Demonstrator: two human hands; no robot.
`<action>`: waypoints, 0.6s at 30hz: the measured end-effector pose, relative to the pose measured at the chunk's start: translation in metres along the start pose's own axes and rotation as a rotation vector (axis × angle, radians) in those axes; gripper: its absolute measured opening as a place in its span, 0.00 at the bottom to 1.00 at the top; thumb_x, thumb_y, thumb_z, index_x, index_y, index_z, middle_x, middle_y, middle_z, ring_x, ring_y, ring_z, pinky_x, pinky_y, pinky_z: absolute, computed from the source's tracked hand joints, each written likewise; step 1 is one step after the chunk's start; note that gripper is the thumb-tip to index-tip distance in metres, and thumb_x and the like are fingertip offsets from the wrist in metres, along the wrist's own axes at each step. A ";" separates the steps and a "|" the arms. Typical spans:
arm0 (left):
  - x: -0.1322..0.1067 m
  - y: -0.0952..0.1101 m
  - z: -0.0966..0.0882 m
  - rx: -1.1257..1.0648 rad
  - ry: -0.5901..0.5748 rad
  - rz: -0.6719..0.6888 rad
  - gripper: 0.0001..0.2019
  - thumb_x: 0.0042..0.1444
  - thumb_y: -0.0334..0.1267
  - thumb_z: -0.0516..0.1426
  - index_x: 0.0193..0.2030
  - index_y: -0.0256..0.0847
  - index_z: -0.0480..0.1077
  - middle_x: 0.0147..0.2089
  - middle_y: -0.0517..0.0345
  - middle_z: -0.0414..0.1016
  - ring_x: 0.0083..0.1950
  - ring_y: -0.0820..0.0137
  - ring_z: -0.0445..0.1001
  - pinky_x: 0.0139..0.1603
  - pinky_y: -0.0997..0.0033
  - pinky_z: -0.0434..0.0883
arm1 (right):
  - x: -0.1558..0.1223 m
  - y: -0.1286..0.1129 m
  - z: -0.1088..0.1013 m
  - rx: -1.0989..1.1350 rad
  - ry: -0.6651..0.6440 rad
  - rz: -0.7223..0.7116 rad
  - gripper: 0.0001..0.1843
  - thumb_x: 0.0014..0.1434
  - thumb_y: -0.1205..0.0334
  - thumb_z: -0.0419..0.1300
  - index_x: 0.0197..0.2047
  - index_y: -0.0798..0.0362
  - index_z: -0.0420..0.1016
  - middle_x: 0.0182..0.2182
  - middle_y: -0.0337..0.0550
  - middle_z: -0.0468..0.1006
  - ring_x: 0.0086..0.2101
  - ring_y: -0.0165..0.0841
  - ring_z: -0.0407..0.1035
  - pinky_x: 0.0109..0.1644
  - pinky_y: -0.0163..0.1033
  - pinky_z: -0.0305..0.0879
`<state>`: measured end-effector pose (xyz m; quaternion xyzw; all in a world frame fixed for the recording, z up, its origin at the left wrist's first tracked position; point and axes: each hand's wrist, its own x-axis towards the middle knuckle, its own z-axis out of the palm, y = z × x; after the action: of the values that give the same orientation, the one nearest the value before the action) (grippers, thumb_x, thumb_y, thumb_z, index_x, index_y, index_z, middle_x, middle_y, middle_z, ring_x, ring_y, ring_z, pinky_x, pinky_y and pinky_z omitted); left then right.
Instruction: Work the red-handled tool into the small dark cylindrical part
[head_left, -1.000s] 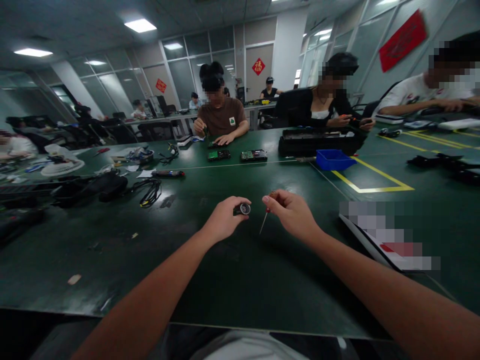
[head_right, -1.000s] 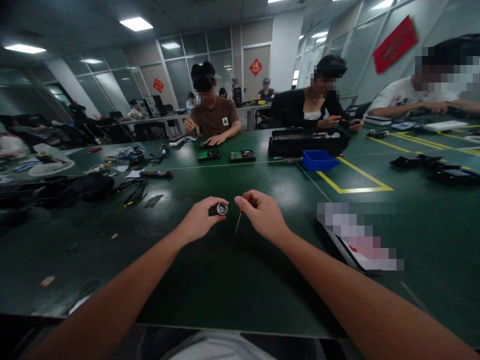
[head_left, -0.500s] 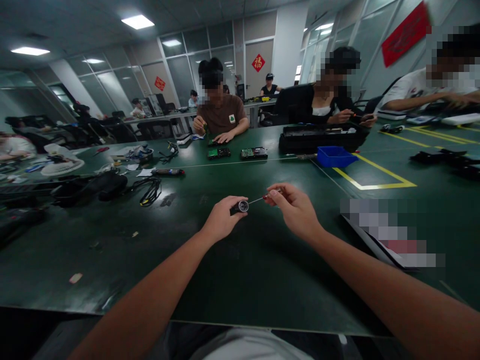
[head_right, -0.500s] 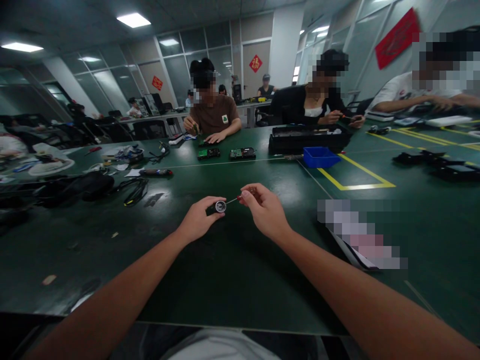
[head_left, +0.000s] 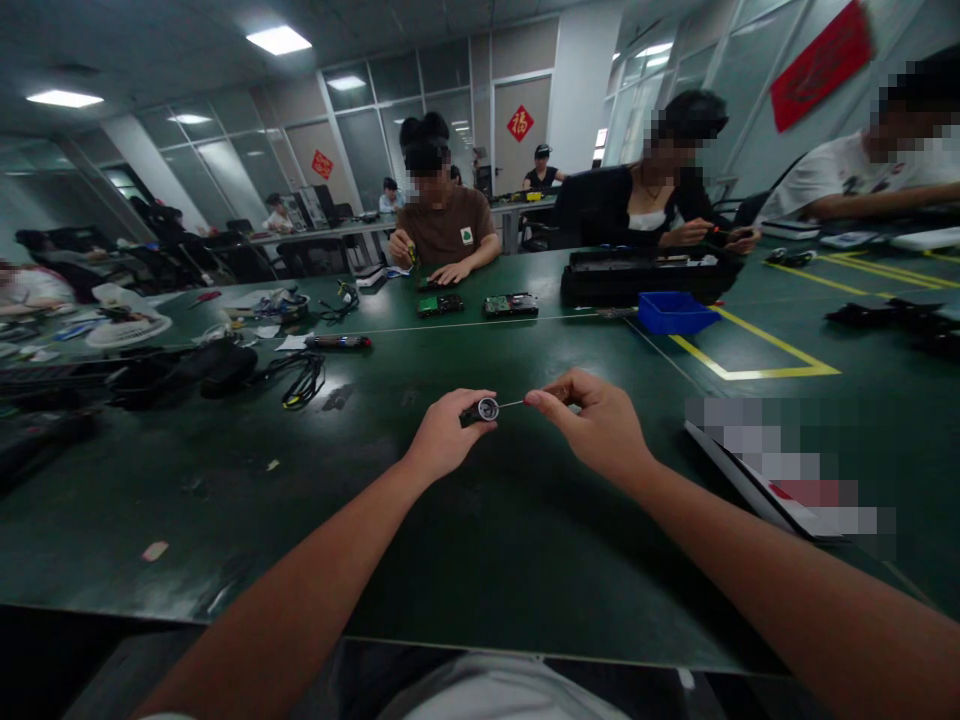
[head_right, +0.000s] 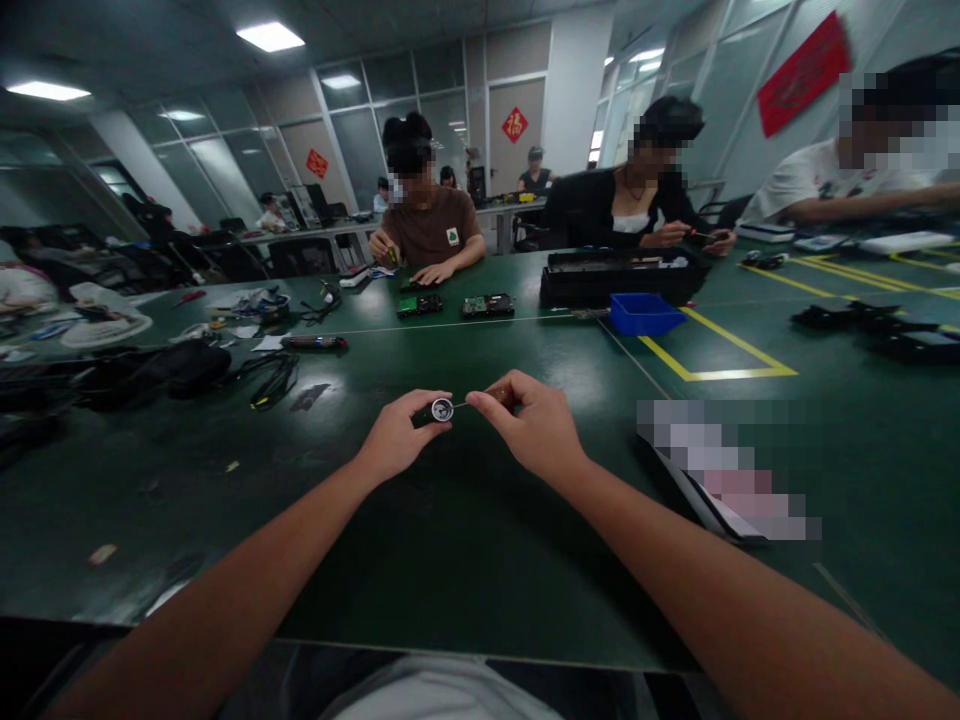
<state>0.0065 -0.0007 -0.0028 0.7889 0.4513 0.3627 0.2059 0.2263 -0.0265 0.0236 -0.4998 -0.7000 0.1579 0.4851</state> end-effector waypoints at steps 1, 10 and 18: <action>0.000 0.000 0.000 -0.002 -0.001 0.003 0.20 0.54 0.32 0.65 0.55 0.45 0.74 0.55 0.55 0.77 0.57 0.62 0.73 0.62 0.57 0.67 | 0.000 0.001 0.000 0.015 -0.014 -0.013 0.13 0.60 0.49 0.63 0.35 0.51 0.77 0.26 0.39 0.78 0.25 0.32 0.70 0.27 0.37 0.60; 0.000 0.003 0.001 0.003 -0.009 0.004 0.19 0.54 0.30 0.65 0.53 0.44 0.75 0.53 0.55 0.78 0.56 0.62 0.74 0.60 0.58 0.68 | -0.002 0.001 -0.001 0.026 -0.120 -0.112 0.14 0.68 0.53 0.53 0.42 0.51 0.76 0.29 0.40 0.79 0.28 0.32 0.72 0.32 0.38 0.63; 0.000 0.003 0.000 0.034 0.027 -0.009 0.19 0.55 0.31 0.65 0.54 0.44 0.74 0.53 0.54 0.77 0.55 0.62 0.74 0.60 0.57 0.68 | -0.003 -0.003 0.003 0.220 -0.019 0.075 0.13 0.64 0.54 0.57 0.46 0.52 0.75 0.34 0.43 0.79 0.32 0.35 0.73 0.34 0.41 0.66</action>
<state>0.0085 -0.0023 -0.0006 0.7854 0.4636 0.3645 0.1880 0.2227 -0.0294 0.0229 -0.4680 -0.6636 0.2565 0.5242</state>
